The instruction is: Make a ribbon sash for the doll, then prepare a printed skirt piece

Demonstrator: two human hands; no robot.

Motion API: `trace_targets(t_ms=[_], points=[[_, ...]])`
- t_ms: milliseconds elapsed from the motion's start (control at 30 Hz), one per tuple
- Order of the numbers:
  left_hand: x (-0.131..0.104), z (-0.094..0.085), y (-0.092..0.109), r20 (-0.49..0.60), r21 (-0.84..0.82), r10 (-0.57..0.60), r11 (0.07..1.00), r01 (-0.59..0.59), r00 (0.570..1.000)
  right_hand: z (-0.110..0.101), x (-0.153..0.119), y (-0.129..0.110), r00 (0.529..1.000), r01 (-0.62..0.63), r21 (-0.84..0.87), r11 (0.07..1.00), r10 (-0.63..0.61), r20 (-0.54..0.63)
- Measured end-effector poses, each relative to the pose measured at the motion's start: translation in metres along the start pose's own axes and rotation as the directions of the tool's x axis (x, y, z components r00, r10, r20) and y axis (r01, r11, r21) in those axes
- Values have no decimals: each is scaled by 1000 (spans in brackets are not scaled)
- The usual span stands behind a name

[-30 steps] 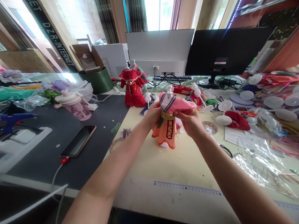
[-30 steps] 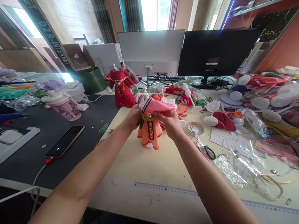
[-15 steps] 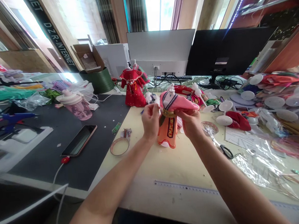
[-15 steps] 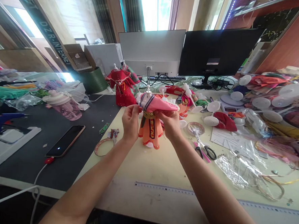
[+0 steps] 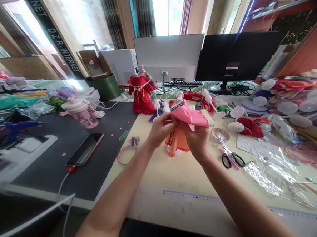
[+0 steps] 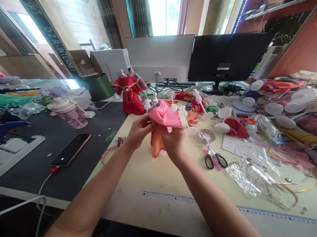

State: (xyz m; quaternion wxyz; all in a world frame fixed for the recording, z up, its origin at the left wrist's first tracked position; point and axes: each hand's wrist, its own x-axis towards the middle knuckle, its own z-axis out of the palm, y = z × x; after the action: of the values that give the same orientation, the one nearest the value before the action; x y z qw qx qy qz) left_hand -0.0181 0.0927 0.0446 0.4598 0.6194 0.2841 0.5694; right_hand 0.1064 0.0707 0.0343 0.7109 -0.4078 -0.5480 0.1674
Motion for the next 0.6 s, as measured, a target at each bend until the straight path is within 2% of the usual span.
trace_targets(t_ms=[100, 200, 300, 367, 433, 467, 500, 533, 567, 600], points=[[-2, 0, 2, 7, -142, -38, 989, 39, 999, 2, -4, 5, 996, 83, -100, 991, -86, -21], [-4, 3, 1, -25, -155, -15, 988, 11, 1000, 3, -5, 11, 989, 142, -177, 974, -148, -21], [-5, 3, -3, 1, -139, -1, 990, 2, 1000, 4, -4, 13, 982, 180, -228, 957, -190, -22], [-7, 2, -4, -2, -70, 21, 997, -21, 1000, 4, -4, 12, 978, 196, -249, 949, -207, -20], [-10, 2, -1, -109, 129, 149, 983, -135, 983, 5, -4, 10, 976, 209, -260, 943, -219, -11], [-12, 2, 2, -165, 281, 277, 933, -224, 947, 6, -4, 10, 974, 216, -262, 941, -225, -3], [-13, 3, 6, -179, 448, 428, 837, -314, 886, 6, -4, 10, 973, 226, -264, 938, -232, 9], [-15, 4, 12, -140, 601, 567, 700, -385, 812, 6, -4, 10, 971, 236, -266, 935, -239, 23], [-17, 6, 18, -43, 713, 660, 546, -440, 750, 7, -3, 10, 969, 247, -270, 931, -245, 40], [-18, 8, 24, 77, 776, 698, 406, -482, 712, 6, -3, 11, 966, 257, -275, 926, -251, 59]])
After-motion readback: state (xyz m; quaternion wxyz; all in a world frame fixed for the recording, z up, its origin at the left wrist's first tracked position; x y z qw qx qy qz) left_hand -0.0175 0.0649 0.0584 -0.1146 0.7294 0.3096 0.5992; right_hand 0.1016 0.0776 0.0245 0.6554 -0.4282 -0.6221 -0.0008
